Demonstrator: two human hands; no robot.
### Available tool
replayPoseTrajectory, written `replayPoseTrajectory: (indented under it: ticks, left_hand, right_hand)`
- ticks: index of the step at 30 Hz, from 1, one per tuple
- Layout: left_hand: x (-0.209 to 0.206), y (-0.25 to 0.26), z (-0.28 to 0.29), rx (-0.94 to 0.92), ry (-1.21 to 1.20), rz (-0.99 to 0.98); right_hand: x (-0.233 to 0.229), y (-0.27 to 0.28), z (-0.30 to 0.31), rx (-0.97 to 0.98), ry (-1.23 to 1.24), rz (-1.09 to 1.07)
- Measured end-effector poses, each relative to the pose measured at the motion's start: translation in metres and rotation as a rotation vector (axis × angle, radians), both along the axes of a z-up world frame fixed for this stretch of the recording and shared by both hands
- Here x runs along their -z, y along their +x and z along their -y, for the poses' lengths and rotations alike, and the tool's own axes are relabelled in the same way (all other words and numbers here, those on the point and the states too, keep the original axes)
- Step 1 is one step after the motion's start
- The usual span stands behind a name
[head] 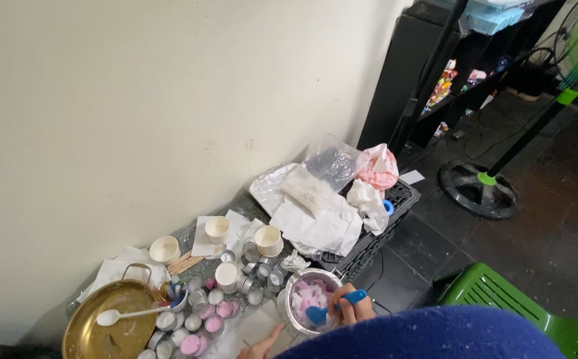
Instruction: The recorder cuts a piece of pink candle wax and stirs it in a melting pot on an electric hot plate.
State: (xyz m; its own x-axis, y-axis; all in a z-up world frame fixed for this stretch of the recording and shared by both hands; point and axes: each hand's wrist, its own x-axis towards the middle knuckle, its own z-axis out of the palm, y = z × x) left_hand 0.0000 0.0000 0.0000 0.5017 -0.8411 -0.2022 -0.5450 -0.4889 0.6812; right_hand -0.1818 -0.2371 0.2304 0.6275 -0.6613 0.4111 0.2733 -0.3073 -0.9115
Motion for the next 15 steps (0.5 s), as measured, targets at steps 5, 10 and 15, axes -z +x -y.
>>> replayPoseTrajectory:
  ticks: [5,10,15]
  left_hand:
    - [-0.141,-0.036,0.0,-0.166,0.03,-0.072]
    - [-0.152,-0.046,-0.005,-0.194,-0.047,0.02]
    - [-0.148,-0.043,-0.005,-0.18,-0.096,0.021]
  right_hand:
    - [-0.011,0.003,-0.003,0.085,-0.092,0.06]
    - [-0.021,0.005,0.016,0.003,-0.142,0.102]
    - [-0.008,0.012,0.02,-0.305,-0.321,0.139]
